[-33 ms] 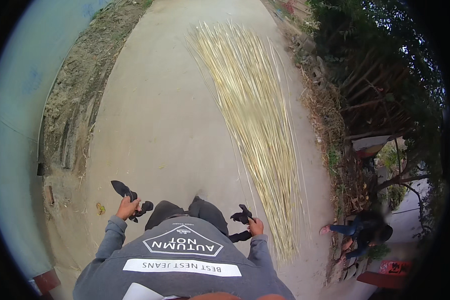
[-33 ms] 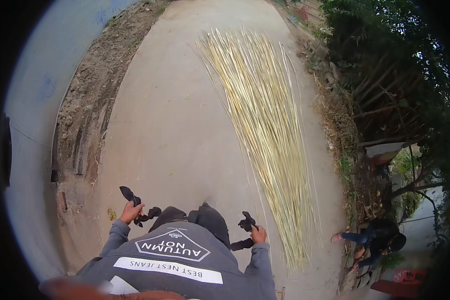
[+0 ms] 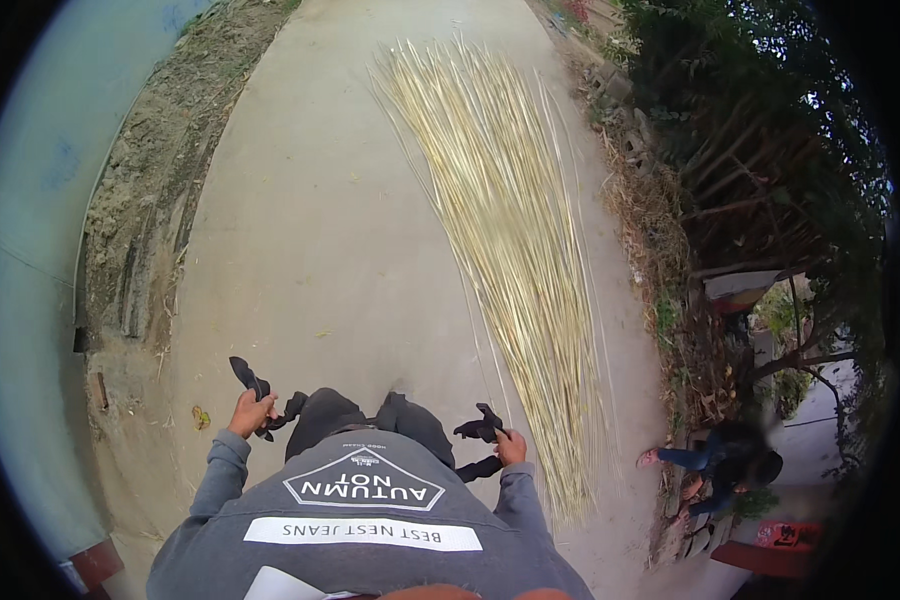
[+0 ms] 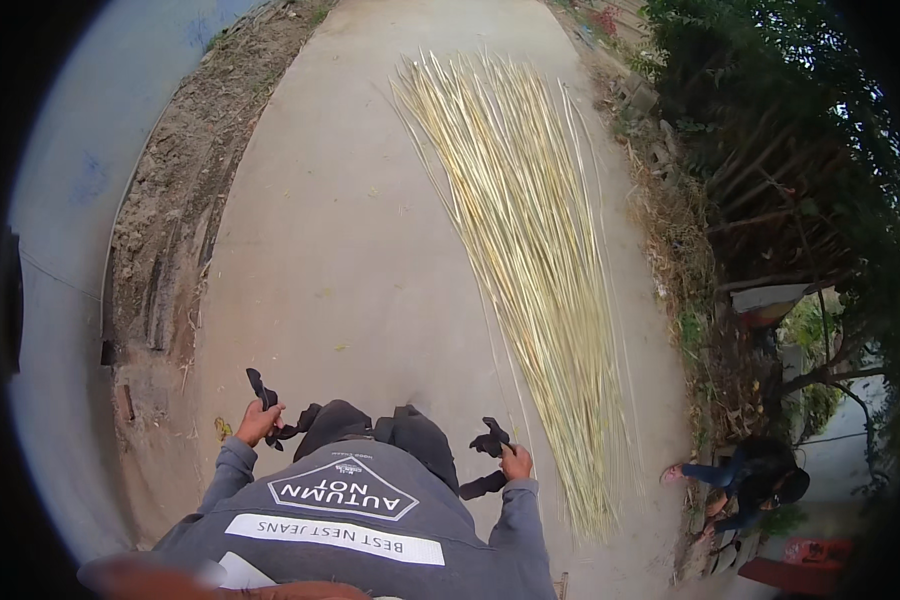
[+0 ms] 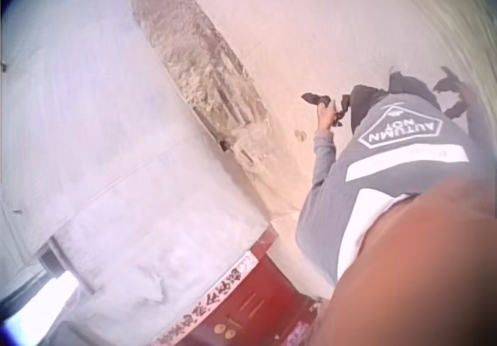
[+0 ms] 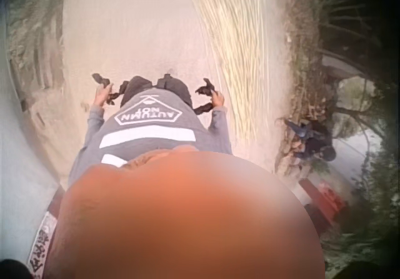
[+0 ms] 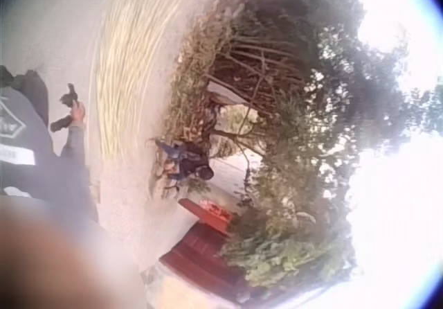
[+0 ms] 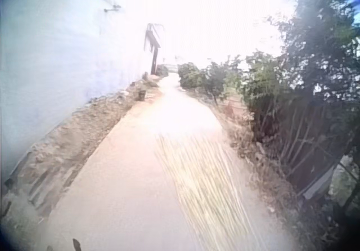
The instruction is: The person gathers long thin sticks from the ground, carries them across a courtyard, and then squats to tie them into a bundle using a black strap. The person also removes gloves and walks around the area before and after bundling.
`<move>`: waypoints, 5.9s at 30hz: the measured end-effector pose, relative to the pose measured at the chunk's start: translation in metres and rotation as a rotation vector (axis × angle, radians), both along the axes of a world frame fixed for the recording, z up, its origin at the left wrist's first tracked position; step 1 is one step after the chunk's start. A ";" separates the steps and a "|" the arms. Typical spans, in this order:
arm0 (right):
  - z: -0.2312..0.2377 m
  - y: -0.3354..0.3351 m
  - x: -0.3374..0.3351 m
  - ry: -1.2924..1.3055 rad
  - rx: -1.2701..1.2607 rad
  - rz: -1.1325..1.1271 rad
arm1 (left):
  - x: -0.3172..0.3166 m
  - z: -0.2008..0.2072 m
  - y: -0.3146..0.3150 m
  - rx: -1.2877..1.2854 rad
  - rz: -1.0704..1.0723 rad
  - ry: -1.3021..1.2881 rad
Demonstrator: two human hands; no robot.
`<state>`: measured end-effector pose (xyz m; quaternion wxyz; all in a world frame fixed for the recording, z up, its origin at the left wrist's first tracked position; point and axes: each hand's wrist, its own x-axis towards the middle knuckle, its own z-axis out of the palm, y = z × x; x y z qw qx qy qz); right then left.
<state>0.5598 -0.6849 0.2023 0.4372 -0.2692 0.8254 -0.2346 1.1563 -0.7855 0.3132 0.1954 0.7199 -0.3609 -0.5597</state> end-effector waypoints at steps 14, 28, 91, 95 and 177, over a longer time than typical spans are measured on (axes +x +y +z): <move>0.008 -0.318 0.039 0.008 -0.186 -0.302 | 0.059 -0.033 -0.392 0.150 -0.159 0.006; -0.029 -0.571 0.090 -0.130 -0.194 -0.531 | 0.040 -0.026 -0.819 0.061 -0.346 -0.059; -0.056 -1.373 -0.154 -0.259 0.058 -0.738 | -0.266 -0.077 -1.726 0.196 -0.502 0.041; -0.056 -1.391 -0.176 -0.258 0.025 -0.838 | -0.297 -0.080 -1.763 0.227 -0.608 -0.062; -0.122 -2.160 -0.568 -0.336 0.078 -0.665 | -0.527 -0.098 -2.416 0.234 -0.461 -0.200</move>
